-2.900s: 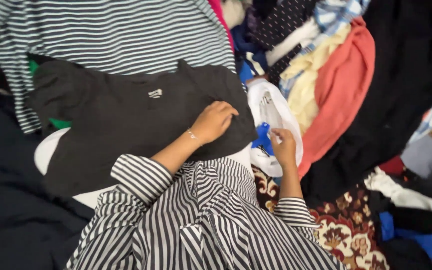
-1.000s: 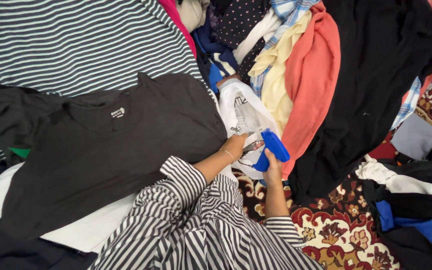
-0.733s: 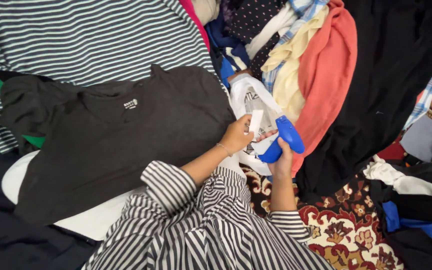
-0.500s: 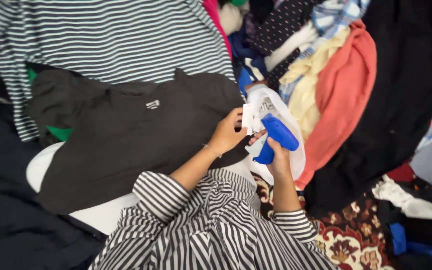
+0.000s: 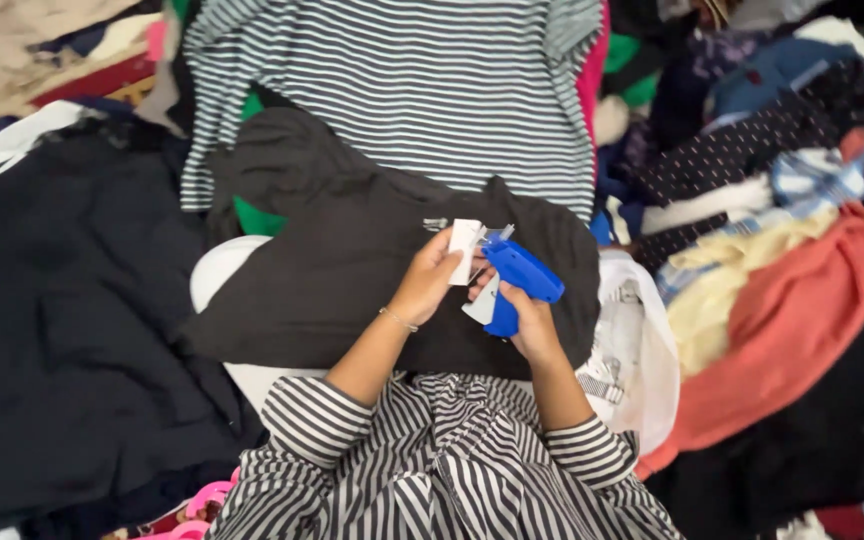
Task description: The person sits on a rug and uses a blue handheld stapler to attach white tags to several garments. They handle a striped shirt, a black top, and a dark blue shirt, smoothing each item before stapling the tag near the collar area.
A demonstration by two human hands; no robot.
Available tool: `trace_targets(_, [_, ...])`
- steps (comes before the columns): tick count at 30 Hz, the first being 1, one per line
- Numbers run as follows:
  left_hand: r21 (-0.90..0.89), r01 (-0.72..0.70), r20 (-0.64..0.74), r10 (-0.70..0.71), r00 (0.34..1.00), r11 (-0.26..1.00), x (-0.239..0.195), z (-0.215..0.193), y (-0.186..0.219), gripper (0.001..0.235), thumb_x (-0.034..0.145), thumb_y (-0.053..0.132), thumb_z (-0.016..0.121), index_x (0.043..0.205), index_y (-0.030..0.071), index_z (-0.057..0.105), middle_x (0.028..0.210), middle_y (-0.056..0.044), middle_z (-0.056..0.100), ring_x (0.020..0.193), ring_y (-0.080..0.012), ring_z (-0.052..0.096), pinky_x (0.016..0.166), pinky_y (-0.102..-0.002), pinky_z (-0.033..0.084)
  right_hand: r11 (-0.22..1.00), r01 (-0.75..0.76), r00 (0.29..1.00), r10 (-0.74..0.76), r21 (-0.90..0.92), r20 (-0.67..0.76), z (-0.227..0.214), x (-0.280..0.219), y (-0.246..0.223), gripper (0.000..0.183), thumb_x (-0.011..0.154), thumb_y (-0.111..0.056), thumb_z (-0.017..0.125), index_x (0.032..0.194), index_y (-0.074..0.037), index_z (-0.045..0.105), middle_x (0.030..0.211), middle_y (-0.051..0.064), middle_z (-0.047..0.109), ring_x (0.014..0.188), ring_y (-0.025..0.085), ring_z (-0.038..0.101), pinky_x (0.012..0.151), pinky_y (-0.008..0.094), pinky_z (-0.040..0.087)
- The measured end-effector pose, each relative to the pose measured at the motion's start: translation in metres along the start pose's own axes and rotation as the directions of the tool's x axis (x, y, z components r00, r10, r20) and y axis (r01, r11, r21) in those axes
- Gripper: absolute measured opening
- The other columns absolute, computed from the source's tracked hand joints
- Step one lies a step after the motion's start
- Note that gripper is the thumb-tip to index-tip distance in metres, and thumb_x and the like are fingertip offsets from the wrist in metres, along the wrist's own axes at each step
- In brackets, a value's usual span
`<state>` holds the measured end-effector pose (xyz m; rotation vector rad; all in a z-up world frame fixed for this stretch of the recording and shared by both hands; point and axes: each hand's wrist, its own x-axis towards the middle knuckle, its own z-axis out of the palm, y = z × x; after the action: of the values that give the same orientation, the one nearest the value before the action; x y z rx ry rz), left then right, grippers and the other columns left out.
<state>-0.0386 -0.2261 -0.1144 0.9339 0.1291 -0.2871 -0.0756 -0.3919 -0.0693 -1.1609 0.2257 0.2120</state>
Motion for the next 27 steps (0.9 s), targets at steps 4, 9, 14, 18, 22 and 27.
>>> trace_targets(4, [0.0, -0.057, -0.186, 0.056, 0.981, 0.998, 0.006, -0.044, 0.029, 0.038, 0.107, 0.02, 0.049, 0.136, -0.001, 0.059, 0.112, -0.025, 0.069, 0.088, -0.0244, 0.071, 0.086, -0.04, 0.063, 1.0, -0.017, 0.998, 0.017, -0.002, 0.053, 0.036, 0.021, 0.017, 0.031, 0.093, -0.015, 0.065, 0.113, 0.009, 0.062, 0.104, 0.026, 0.07, 0.095, 0.039, 0.075, 0.085, 0.054, 0.063])
trace_targets(9, [0.273, -0.015, -0.362, 0.117, 0.925, 0.962, -0.002, -0.077, 0.055, 0.033, 0.103, 0.022, 0.055, 0.131, 0.013, 0.07, 0.087, -0.011, 0.069, 0.064, -0.0096, 0.053, 0.051, -0.02, 0.049, 0.997, -0.078, 0.996, 0.077, 0.013, 0.055, 0.07, 0.029, 0.04, 0.034, 0.093, -0.014, 0.065, 0.115, 0.012, 0.061, 0.105, 0.028, 0.07, 0.095, 0.042, 0.074, 0.086, 0.057, 0.061])
trace_targets(14, [0.33, -0.016, -0.475, 0.181, 0.861, 0.944, 0.0, -0.094, 0.041, 0.028, 0.096, 0.024, 0.072, 0.119, 0.008, 0.075, 0.091, -0.007, 0.072, 0.076, -0.0099, 0.065, 0.067, -0.026, 0.059, 0.998, -0.06, 0.992, 0.059, 0.011, 0.11, 0.079, 0.03, 0.054, 0.032, 0.092, -0.013, 0.065, 0.112, 0.011, 0.062, 0.101, 0.028, 0.069, 0.094, 0.042, 0.074, 0.086, 0.059, 0.061])
trace_targets(18, [0.428, -0.042, -0.442, 0.25, 0.861, 0.903, 0.002, -0.093, 0.033, 0.019, 0.095, 0.023, 0.074, 0.111, 0.015, 0.079, 0.088, -0.004, 0.075, 0.079, -0.0083, 0.067, 0.074, -0.026, 0.059, 0.999, -0.032, 0.993, 0.034, -0.018, 0.109, 0.08, 0.033, 0.056, 0.03, 0.093, -0.012, 0.064, 0.111, 0.011, 0.062, 0.101, 0.027, 0.069, 0.093, 0.041, 0.075, 0.086, 0.059, 0.061])
trace_targets(22, [0.461, -0.055, -0.409, 0.267, 0.873, 0.885, 0.001, -0.088, 0.028, 0.019, 0.095, 0.023, 0.075, 0.111, 0.015, 0.079, 0.086, -0.003, 0.076, 0.077, -0.0084, 0.067, 0.072, -0.027, 0.059, 1.0, -0.014, 0.995, 0.015, -0.013, 0.098, 0.075, 0.032, 0.057, 0.03, 0.093, -0.013, 0.064, 0.111, 0.011, 0.061, 0.101, 0.027, 0.069, 0.093, 0.04, 0.075, 0.086, 0.058, 0.062])
trace_targets(27, [0.544, -0.109, -0.313, 0.322, 0.893, 0.832, -0.007, -0.077, 0.028, 0.016, 0.093, 0.016, 0.074, 0.107, 0.013, 0.079, 0.088, -0.007, 0.075, 0.08, -0.0135, 0.07, 0.072, -0.03, 0.059, 0.998, 0.036, 0.998, -0.033, -0.051, 0.048, 0.071, 0.029, 0.059, 0.028, 0.094, -0.011, 0.065, 0.112, 0.01, 0.063, 0.101, 0.024, 0.07, 0.093, 0.038, 0.075, 0.087, 0.056, 0.061])
